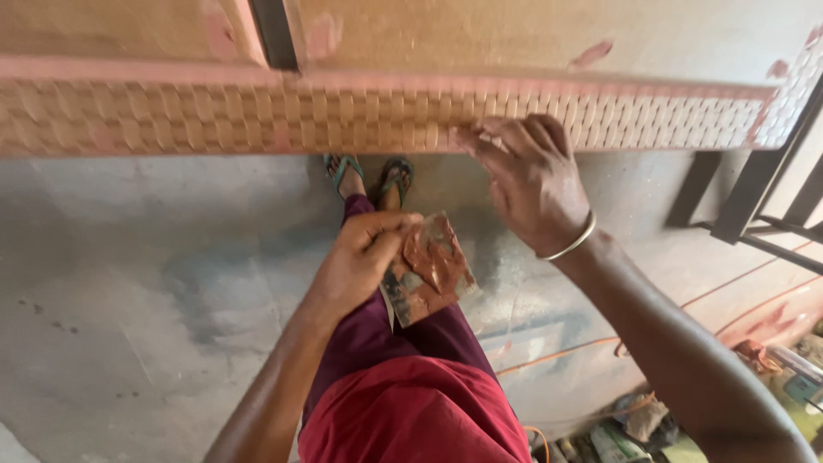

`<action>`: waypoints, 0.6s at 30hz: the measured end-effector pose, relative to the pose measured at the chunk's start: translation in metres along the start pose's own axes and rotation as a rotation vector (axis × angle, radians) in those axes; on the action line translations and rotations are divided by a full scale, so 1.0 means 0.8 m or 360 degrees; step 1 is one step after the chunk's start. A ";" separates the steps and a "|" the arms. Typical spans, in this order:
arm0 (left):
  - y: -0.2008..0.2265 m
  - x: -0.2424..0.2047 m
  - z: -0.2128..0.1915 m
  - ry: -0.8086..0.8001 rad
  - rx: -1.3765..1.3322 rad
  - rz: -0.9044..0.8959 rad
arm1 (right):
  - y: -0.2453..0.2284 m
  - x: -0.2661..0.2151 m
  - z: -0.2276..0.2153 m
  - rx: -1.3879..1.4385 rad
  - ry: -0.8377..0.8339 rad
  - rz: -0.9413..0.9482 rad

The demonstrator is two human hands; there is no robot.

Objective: The person applies pink putty to the edges and grooves of a wooden door using a putty knife. They repeatedly scoop putty from the knife and smooth it into the recessed areas, working along the door's frame and decorative border.

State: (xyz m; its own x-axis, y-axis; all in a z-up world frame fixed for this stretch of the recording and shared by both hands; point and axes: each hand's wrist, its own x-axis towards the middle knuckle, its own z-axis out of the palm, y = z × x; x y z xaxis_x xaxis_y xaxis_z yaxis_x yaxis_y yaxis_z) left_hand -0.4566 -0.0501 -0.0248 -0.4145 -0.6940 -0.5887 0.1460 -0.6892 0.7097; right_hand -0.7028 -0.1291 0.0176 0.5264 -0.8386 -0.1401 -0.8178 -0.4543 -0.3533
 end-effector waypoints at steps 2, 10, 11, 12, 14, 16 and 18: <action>0.005 -0.001 -0.001 0.0009 0.0124 -0.0052 | -0.002 0.003 0.006 -0.0032 0.0066 0.0039; 0.008 0.027 -0.008 -0.0143 0.0000 -0.0033 | 0.027 -0.061 -0.010 0.0262 0.0007 0.0217; 0.006 0.030 -0.003 -0.0175 -0.0035 -0.0051 | 0.035 -0.067 -0.015 0.0196 0.0055 0.0266; 0.005 0.033 0.004 -0.0197 -0.0083 -0.0075 | 0.043 -0.073 -0.023 0.0158 0.0064 0.0357; 0.003 0.040 0.021 -0.0226 -0.0177 -0.0115 | 0.060 -0.083 -0.040 0.0083 0.0085 0.0522; -0.002 0.048 0.040 -0.0203 -0.0063 -0.0091 | 0.077 -0.083 -0.042 0.0016 0.0105 0.0419; -0.012 0.053 0.062 -0.0154 0.0025 -0.0054 | 0.088 -0.088 -0.040 -0.0065 0.0102 0.0320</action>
State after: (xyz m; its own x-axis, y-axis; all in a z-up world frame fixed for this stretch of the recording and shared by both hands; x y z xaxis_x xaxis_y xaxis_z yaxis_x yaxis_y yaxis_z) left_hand -0.5205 -0.0630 -0.0371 -0.5036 -0.6465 -0.5731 0.1166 -0.7081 0.6964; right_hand -0.8047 -0.1117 0.0322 0.3371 -0.9303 -0.1444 -0.9142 -0.2868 -0.2863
